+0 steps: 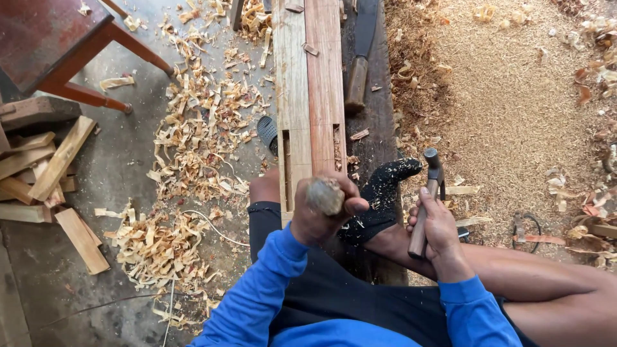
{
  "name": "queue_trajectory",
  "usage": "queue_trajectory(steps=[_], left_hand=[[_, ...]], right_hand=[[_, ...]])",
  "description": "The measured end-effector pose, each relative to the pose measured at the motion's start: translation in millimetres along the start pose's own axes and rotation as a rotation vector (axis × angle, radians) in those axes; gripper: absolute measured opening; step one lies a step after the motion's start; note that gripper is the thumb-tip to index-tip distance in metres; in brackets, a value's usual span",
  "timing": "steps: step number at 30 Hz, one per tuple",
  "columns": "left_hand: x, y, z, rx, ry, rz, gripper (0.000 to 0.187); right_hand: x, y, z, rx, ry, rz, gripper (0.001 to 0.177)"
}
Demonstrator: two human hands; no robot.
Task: Chiseling a groove into a wooden beam using a hammer and a chisel.
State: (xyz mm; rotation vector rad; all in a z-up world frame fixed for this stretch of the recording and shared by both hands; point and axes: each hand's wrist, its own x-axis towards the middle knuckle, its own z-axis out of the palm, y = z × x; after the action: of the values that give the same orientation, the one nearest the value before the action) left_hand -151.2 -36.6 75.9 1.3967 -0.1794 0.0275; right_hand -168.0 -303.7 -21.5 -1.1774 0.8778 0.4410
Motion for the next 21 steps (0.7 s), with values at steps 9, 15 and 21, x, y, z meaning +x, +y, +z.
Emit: queue_trajectory(steps=[9,15,21], left_hand=[[-10.0,11.5,9.3,0.108,0.132,0.106,0.03],[-13.9,15.2,15.7,0.064,0.14,0.094,0.029],[-19.8,7.2,17.8,0.12,0.159,0.105,0.03]], right_hand=[[9.3,3.8,-6.0,0.026,-0.023,0.001,0.031],[-0.5,-0.9,0.6,0.031,-0.007,-0.001,0.032],[-0.9,0.4,-0.1,0.019,-0.005,-0.008,0.033]])
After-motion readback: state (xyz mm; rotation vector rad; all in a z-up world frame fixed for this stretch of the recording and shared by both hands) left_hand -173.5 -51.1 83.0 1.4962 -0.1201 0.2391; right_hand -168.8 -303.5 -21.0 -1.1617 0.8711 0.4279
